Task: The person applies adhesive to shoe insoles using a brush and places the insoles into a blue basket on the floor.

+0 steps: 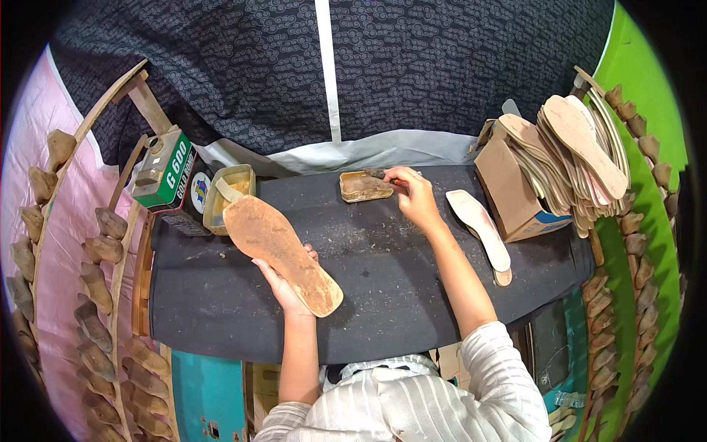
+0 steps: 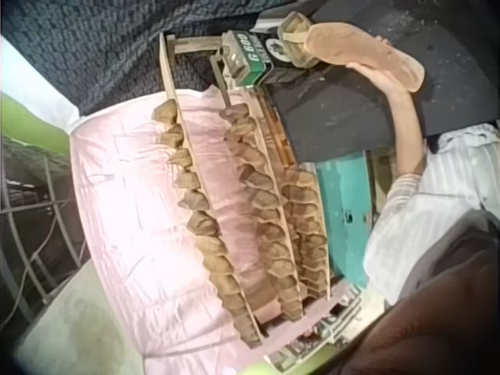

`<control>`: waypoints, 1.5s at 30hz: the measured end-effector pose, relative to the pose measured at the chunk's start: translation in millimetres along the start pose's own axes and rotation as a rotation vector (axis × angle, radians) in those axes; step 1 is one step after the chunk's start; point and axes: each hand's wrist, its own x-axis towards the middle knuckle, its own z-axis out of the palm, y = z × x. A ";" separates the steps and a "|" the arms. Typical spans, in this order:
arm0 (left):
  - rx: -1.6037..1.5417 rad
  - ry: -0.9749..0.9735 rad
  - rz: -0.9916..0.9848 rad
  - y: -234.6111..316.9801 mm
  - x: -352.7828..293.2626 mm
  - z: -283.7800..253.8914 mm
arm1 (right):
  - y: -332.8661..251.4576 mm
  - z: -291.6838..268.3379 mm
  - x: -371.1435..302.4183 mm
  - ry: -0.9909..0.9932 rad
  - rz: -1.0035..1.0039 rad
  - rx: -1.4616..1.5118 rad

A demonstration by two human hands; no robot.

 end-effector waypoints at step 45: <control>-0.039 -0.117 -0.073 7.6 14.9 11.2 | -125.2 -37.6 -71.4 -0.423 -0.476 0.325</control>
